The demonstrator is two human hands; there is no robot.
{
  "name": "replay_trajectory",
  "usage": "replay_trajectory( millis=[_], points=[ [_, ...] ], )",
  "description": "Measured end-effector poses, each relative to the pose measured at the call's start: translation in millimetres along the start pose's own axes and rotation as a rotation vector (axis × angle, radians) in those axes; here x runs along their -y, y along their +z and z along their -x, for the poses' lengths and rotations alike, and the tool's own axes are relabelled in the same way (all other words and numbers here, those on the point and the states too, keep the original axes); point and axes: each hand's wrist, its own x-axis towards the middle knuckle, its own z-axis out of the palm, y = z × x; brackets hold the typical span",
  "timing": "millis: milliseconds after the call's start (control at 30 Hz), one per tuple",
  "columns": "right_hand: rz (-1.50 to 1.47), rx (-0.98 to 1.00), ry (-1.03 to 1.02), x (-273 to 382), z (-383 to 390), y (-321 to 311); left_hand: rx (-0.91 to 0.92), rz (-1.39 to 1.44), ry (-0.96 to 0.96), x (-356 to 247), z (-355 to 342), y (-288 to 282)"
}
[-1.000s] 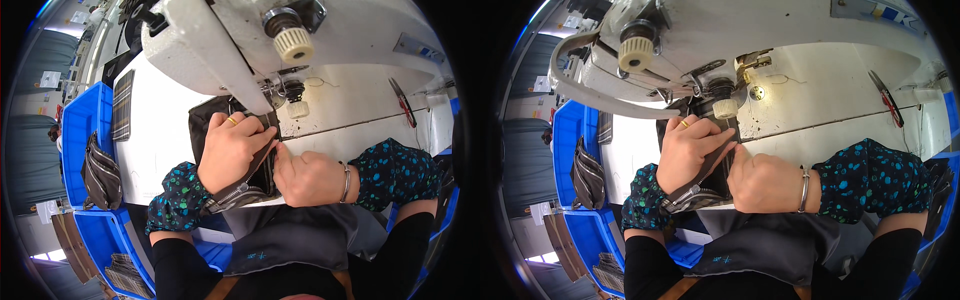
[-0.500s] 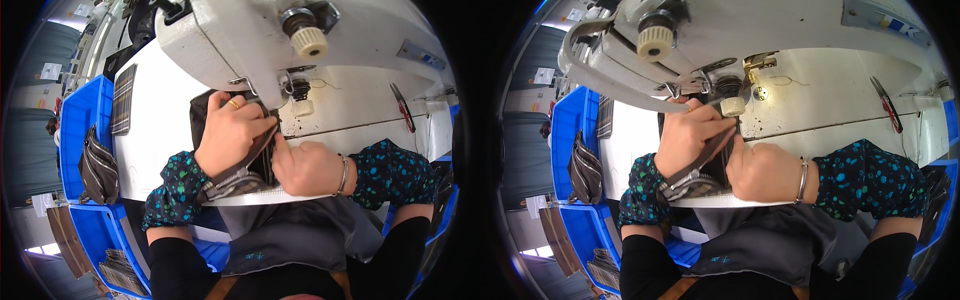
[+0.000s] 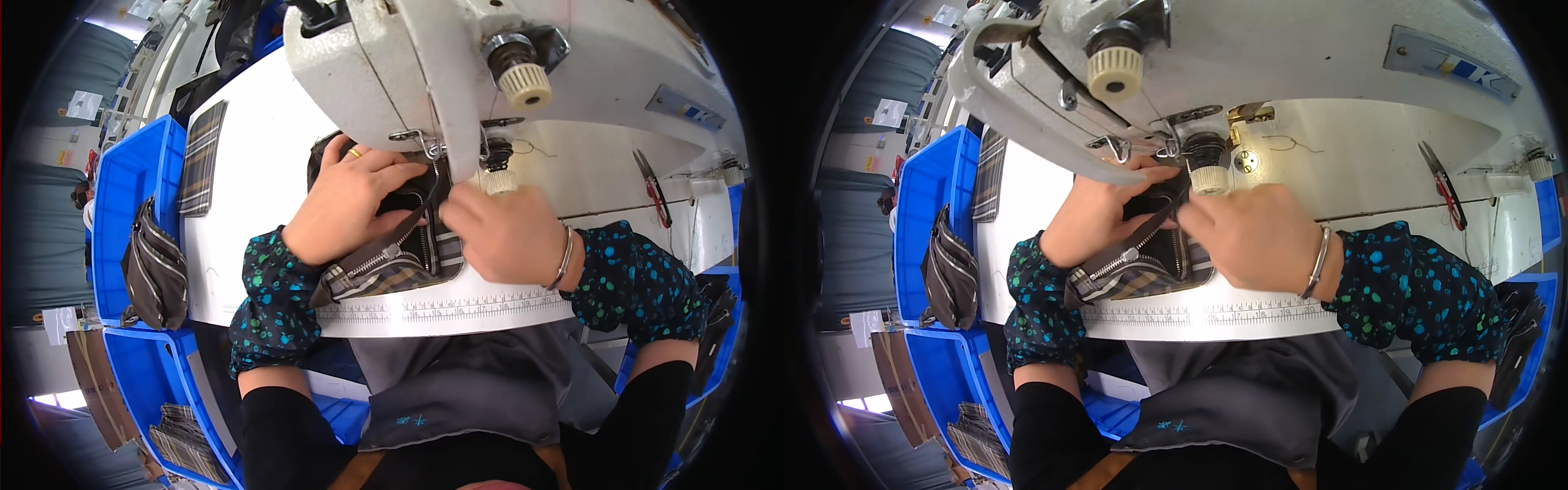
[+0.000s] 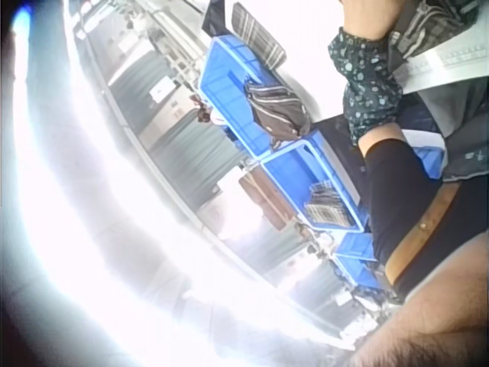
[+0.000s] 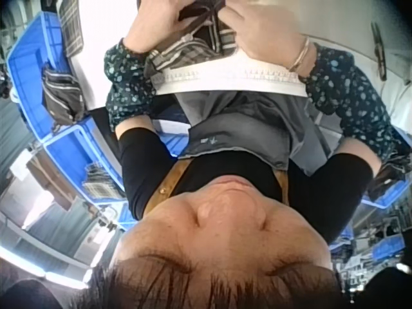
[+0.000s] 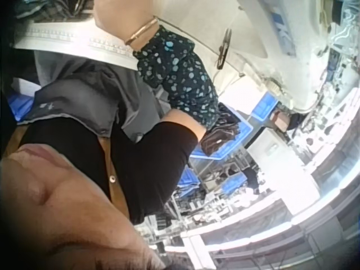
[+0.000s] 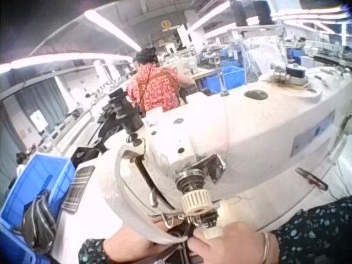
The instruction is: The person sews zippers onto small fabric pouches using an industrial sewing machine. They repeatedly pick up pouches from a blue bin, align the zipper with the fabric edge, and guide the material through the machine to stitch the zipper in place. After sewing, the person cuts the thread and places the finished pouch into a separate bin.
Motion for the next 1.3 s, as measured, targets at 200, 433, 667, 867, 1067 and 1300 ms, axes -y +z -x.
replay_trajectory(
  millis=[200, 433, 667, 867, 1067, 1300],
  points=[
    [-0.112, 0.039, 0.102, -14, -7, 9, 0.024, 0.001, -0.012, 8, 4, -6],
    [-0.166, 0.049, -0.270, 1, 5, 9, -0.484, 0.050, -0.112, 54, 11, -32],
    [-0.088, 0.008, -0.377, 5, 2, 3, -0.717, -0.598, -0.153, 58, 11, -25],
    [-0.015, -0.052, -0.445, 6, 7, 6, -0.552, 0.025, 0.317, -27, 21, 11],
    [0.014, -0.302, -0.402, 7, 9, 3, -0.235, 0.076, 0.291, -61, 29, 30],
    [0.052, -0.333, -0.324, 9, 10, -5, -0.296, -0.241, 0.174, -52, 26, 23]
  ],
)
